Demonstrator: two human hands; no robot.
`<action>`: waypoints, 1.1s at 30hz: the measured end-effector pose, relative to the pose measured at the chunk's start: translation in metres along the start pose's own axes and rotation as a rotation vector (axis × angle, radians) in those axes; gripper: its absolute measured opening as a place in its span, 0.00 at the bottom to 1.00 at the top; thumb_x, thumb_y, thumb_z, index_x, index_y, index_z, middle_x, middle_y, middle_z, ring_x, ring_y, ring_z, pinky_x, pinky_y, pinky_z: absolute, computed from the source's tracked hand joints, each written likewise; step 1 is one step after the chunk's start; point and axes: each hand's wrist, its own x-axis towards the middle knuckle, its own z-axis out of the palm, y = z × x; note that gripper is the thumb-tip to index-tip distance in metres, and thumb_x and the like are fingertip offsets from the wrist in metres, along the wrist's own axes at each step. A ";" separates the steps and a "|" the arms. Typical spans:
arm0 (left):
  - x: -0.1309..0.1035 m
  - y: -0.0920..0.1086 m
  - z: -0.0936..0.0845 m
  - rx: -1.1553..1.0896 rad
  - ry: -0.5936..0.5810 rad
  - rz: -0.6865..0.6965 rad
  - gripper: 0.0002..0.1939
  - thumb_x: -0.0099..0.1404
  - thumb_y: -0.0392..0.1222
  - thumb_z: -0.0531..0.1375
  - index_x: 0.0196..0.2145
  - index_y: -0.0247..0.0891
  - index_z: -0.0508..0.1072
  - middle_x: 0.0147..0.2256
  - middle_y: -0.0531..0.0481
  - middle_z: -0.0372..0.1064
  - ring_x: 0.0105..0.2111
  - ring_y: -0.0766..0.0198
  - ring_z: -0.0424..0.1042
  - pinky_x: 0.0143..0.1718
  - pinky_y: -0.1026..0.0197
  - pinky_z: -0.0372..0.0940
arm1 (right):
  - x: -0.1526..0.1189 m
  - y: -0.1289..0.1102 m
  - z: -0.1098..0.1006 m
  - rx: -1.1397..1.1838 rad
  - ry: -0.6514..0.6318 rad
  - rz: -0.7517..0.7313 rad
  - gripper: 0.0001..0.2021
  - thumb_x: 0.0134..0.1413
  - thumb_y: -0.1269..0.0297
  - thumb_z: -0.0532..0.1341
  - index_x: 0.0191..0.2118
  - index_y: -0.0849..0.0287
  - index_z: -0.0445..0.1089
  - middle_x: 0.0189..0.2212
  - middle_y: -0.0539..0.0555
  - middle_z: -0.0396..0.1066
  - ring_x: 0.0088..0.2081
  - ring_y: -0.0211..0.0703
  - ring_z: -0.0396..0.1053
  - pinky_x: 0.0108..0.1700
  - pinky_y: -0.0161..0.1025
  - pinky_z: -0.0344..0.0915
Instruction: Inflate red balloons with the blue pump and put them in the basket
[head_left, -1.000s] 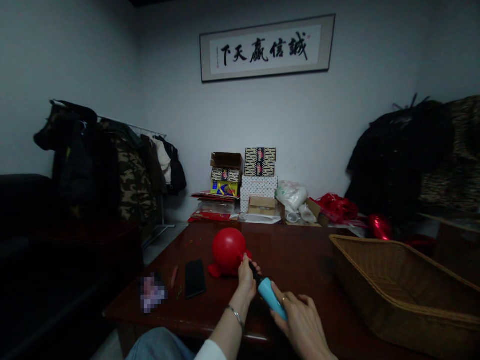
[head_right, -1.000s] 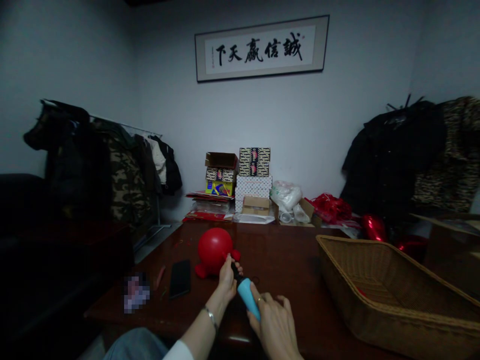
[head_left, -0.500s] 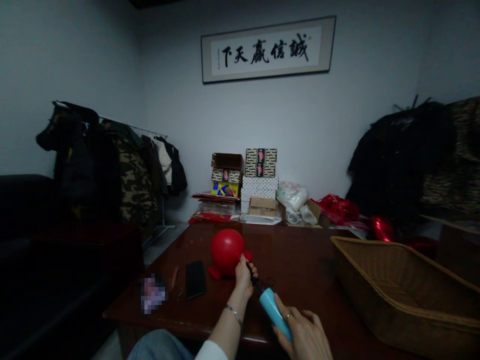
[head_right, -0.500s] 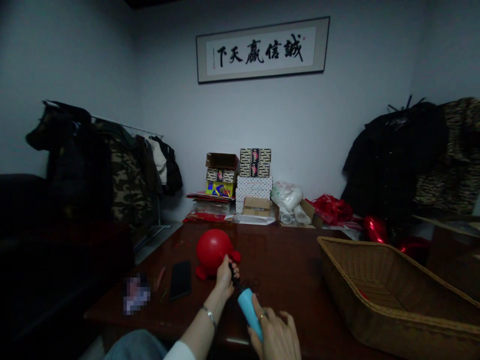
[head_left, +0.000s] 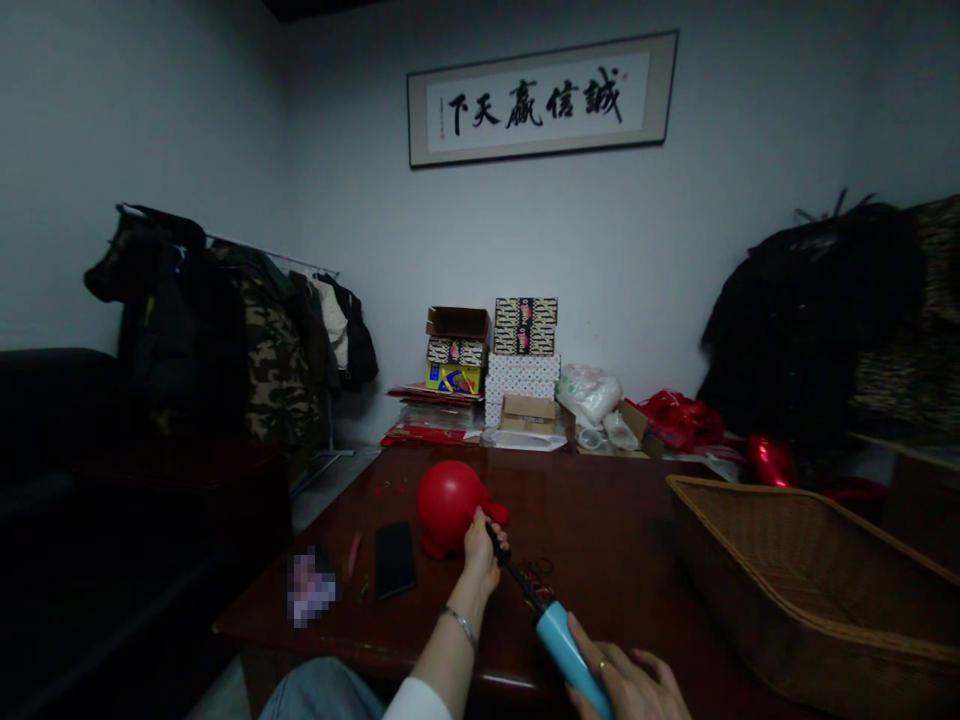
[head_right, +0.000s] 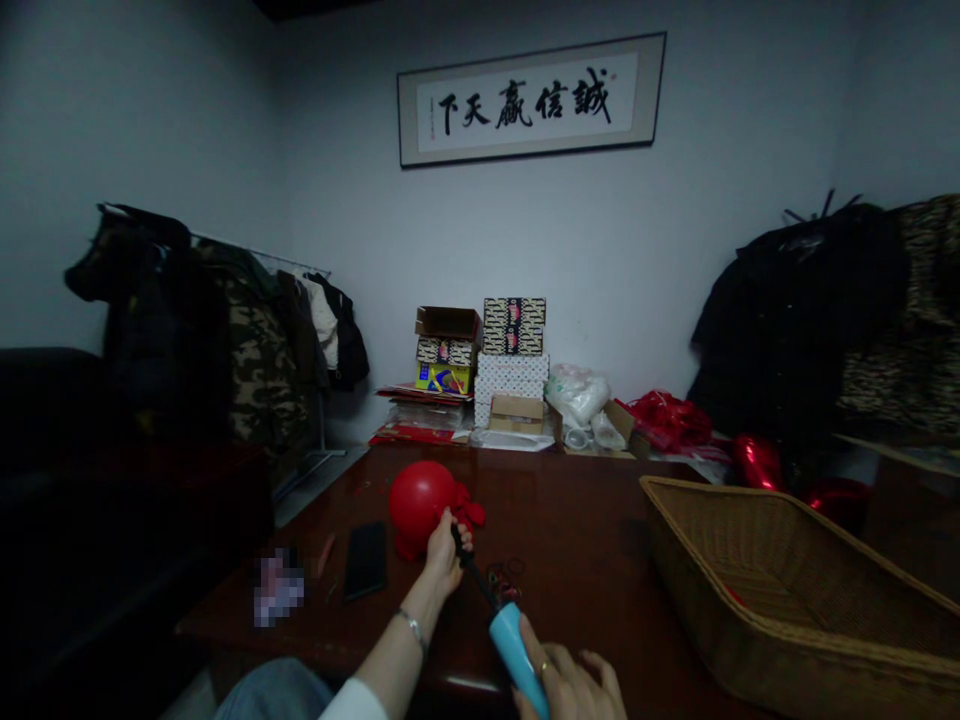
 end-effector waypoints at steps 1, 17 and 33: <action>-0.001 0.001 0.000 -0.001 0.002 0.003 0.18 0.60 0.54 0.55 0.25 0.39 0.56 0.16 0.58 0.54 0.13 0.74 0.54 0.14 0.70 0.49 | 0.003 -0.004 -0.002 0.000 -0.001 -0.001 0.26 0.52 0.59 0.55 0.58 0.40 0.53 0.41 0.48 0.72 0.38 0.42 0.71 0.46 0.42 0.55; -0.001 -0.008 0.011 0.051 -0.011 0.003 0.19 0.58 0.56 0.57 0.24 0.38 0.59 0.15 0.56 0.57 0.14 0.71 0.58 0.17 0.67 0.54 | 0.063 -0.053 -0.020 -0.185 0.029 0.091 0.24 0.52 0.66 0.55 0.57 0.51 0.58 0.34 0.52 0.71 0.34 0.43 0.69 0.46 0.44 0.50; 0.006 -0.008 0.011 0.097 0.007 -0.007 0.16 0.62 0.52 0.54 0.25 0.38 0.57 0.16 0.57 0.55 0.13 0.73 0.55 0.14 0.70 0.47 | 0.004 -0.007 -0.002 -0.140 0.173 -0.080 0.28 0.54 0.59 0.55 0.61 0.45 0.49 0.37 0.48 0.72 0.33 0.38 0.71 0.43 0.41 0.54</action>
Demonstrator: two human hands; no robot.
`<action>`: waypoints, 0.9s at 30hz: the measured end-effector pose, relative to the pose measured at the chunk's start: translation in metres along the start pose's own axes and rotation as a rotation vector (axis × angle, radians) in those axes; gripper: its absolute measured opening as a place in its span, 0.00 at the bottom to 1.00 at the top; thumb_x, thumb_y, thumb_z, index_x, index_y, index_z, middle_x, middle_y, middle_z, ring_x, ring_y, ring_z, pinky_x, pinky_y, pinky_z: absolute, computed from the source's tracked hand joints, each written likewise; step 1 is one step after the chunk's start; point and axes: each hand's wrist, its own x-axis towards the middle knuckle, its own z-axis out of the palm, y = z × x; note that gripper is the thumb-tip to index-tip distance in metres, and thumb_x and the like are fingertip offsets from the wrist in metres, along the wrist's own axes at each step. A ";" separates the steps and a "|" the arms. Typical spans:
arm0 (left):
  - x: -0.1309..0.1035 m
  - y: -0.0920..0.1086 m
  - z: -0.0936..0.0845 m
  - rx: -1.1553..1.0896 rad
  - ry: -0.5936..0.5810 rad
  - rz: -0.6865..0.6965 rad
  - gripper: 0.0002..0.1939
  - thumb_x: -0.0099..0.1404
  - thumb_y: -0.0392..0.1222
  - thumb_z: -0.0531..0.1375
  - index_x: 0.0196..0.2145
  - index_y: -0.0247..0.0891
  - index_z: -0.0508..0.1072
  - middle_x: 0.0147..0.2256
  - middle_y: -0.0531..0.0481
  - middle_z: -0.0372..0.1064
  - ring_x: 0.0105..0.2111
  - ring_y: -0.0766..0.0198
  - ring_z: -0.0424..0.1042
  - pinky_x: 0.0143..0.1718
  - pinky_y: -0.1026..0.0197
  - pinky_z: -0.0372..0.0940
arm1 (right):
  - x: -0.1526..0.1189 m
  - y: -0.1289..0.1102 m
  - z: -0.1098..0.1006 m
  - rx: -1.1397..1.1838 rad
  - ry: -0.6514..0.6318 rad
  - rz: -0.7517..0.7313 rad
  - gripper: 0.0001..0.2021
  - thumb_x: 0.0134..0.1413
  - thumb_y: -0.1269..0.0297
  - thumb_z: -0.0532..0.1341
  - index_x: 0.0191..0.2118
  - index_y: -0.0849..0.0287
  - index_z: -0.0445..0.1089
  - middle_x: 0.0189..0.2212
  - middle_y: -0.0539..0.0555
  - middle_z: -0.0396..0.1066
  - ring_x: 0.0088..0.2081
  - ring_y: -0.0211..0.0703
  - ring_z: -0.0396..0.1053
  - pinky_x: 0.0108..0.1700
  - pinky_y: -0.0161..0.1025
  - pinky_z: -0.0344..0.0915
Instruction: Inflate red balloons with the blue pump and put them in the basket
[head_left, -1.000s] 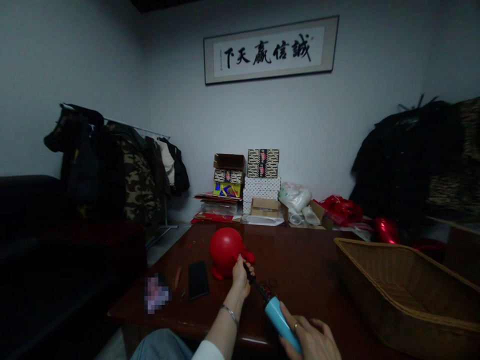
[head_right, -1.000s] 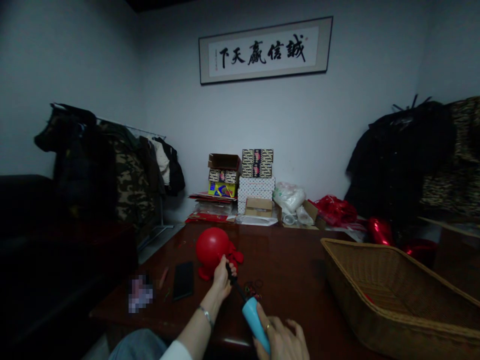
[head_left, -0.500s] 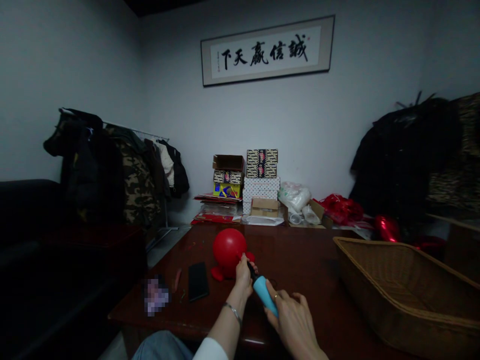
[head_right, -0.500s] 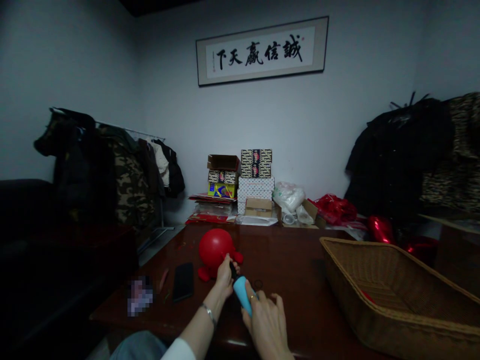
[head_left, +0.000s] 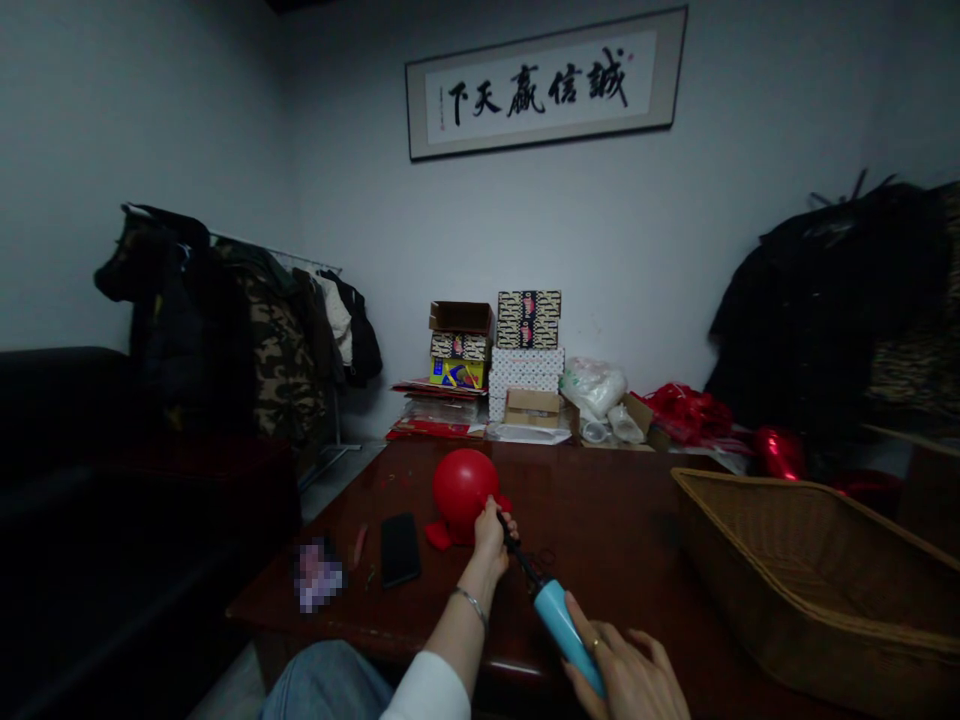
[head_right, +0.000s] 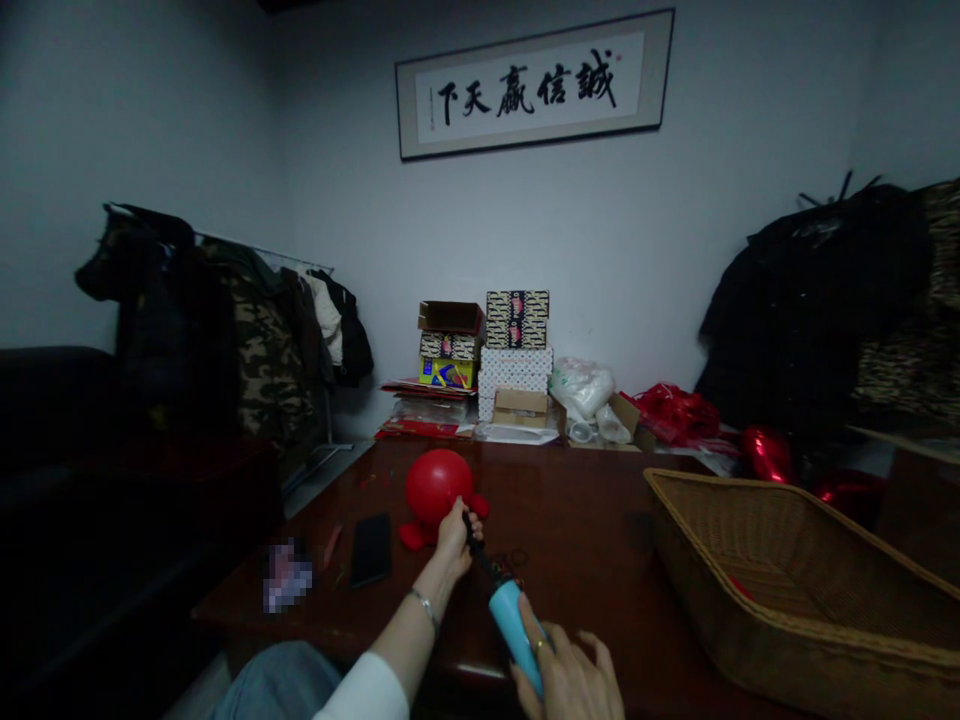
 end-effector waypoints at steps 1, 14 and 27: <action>0.001 0.001 0.000 0.002 0.001 0.001 0.17 0.62 0.52 0.54 0.25 0.38 0.57 0.16 0.57 0.54 0.13 0.73 0.55 0.14 0.70 0.47 | -0.004 0.004 0.000 0.002 0.003 -0.015 0.29 0.54 0.58 0.55 0.61 0.45 0.48 0.38 0.47 0.72 0.33 0.38 0.71 0.43 0.41 0.55; -0.002 0.000 0.003 -0.068 0.009 -0.006 0.17 0.62 0.53 0.54 0.26 0.38 0.57 0.16 0.58 0.53 0.13 0.74 0.53 0.14 0.70 0.45 | -0.010 0.009 -0.004 -0.002 0.010 -0.027 0.28 0.52 0.58 0.56 0.59 0.45 0.52 0.38 0.46 0.73 0.33 0.38 0.71 0.42 0.40 0.56; -0.009 -0.017 0.001 -0.033 -0.032 -0.037 0.17 0.59 0.56 0.55 0.27 0.39 0.58 0.16 0.58 0.55 0.14 0.72 0.55 0.16 0.68 0.50 | 0.047 -0.026 -0.009 -0.008 -0.146 0.162 0.24 0.53 0.65 0.54 0.57 0.49 0.58 0.35 0.50 0.71 0.34 0.40 0.70 0.46 0.44 0.50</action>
